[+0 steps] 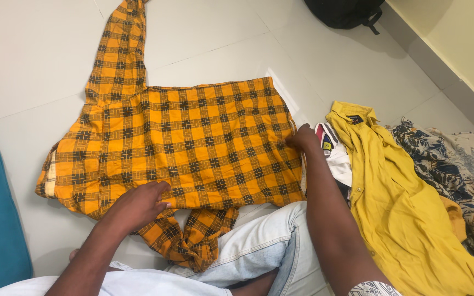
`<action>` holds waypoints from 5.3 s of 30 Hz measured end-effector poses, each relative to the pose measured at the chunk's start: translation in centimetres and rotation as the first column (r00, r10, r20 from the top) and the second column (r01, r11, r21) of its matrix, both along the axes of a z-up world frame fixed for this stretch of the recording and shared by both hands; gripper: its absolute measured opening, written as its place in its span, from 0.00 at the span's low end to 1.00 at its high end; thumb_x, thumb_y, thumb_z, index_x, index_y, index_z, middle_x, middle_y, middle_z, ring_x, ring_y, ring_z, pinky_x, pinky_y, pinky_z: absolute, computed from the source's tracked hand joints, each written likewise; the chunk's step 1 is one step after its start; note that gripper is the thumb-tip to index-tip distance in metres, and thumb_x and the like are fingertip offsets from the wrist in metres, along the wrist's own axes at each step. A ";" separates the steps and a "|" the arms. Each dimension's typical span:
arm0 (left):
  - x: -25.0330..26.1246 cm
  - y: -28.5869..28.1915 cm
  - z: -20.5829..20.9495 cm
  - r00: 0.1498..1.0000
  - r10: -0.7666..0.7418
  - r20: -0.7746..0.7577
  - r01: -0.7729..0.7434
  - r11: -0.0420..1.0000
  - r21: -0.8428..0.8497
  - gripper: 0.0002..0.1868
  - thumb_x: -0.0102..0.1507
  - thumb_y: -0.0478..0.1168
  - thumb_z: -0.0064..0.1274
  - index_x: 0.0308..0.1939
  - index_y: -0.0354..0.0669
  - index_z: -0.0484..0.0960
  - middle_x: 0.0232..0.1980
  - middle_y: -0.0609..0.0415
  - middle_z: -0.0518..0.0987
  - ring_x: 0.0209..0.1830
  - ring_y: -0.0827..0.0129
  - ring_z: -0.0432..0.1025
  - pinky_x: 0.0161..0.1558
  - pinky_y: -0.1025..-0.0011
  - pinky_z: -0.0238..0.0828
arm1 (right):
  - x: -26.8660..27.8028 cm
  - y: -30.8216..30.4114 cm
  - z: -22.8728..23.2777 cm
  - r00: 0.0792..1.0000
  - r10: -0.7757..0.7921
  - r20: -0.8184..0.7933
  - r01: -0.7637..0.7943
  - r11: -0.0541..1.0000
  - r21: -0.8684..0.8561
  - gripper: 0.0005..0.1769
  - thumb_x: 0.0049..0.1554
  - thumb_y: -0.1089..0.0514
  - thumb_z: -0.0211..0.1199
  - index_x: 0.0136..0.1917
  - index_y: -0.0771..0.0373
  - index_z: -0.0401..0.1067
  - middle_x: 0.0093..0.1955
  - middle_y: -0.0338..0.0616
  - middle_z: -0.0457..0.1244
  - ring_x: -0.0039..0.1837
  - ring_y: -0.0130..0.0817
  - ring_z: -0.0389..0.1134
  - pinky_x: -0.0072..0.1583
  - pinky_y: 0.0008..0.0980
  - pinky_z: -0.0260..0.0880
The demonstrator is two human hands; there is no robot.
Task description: The person folds a checkered shirt by hand on the floor by smoothing the fabric and folding the sleeves and body inward.
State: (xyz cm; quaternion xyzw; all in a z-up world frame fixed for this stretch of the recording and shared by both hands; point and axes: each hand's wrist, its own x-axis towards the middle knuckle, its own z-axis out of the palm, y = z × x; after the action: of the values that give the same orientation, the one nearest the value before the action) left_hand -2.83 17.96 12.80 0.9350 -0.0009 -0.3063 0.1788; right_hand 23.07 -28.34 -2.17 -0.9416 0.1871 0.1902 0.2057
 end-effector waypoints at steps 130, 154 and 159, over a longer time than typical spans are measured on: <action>-2.5 16.4 -4.8 0.876 0.468 0.117 -0.468 0.765 0.443 0.26 0.65 0.58 0.56 0.60 0.47 0.83 0.62 0.45 0.82 0.62 0.51 0.77 0.61 0.52 0.73 | -13.8 6.2 5.1 0.835 0.505 0.220 -0.551 0.779 0.299 0.16 0.56 0.48 0.65 0.50 0.60 0.81 0.45 0.47 0.75 0.48 0.38 0.75 0.54 0.37 0.72; 11.5 29.8 -18.4 0.257 0.931 -0.258 -0.887 0.122 -0.445 0.22 0.71 0.49 0.42 0.56 0.33 0.78 0.55 0.40 0.81 0.50 0.53 0.75 0.54 0.54 0.72 | -7.0 8.3 0.5 0.833 0.410 0.371 -0.433 0.901 -0.025 0.22 0.56 0.42 0.67 0.59 0.53 0.76 0.66 0.49 0.59 0.69 0.55 0.57 0.66 0.51 0.64; 11.2 32.3 -20.5 0.138 0.949 -0.283 -0.721 -0.100 -0.686 0.10 0.67 0.33 0.53 0.52 0.36 0.79 0.49 0.45 0.82 0.43 0.61 0.78 0.47 0.58 0.77 | -7.3 8.3 1.2 0.844 0.417 0.337 -0.442 0.897 0.000 0.24 0.55 0.41 0.68 0.60 0.52 0.75 0.67 0.47 0.58 0.69 0.53 0.56 0.67 0.50 0.63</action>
State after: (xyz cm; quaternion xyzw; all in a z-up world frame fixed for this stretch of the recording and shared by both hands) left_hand 8.34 50.22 -7.68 0.5907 0.4542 0.0563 0.6646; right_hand 15.74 -20.02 -0.97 -0.9690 -0.0728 0.0791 0.2222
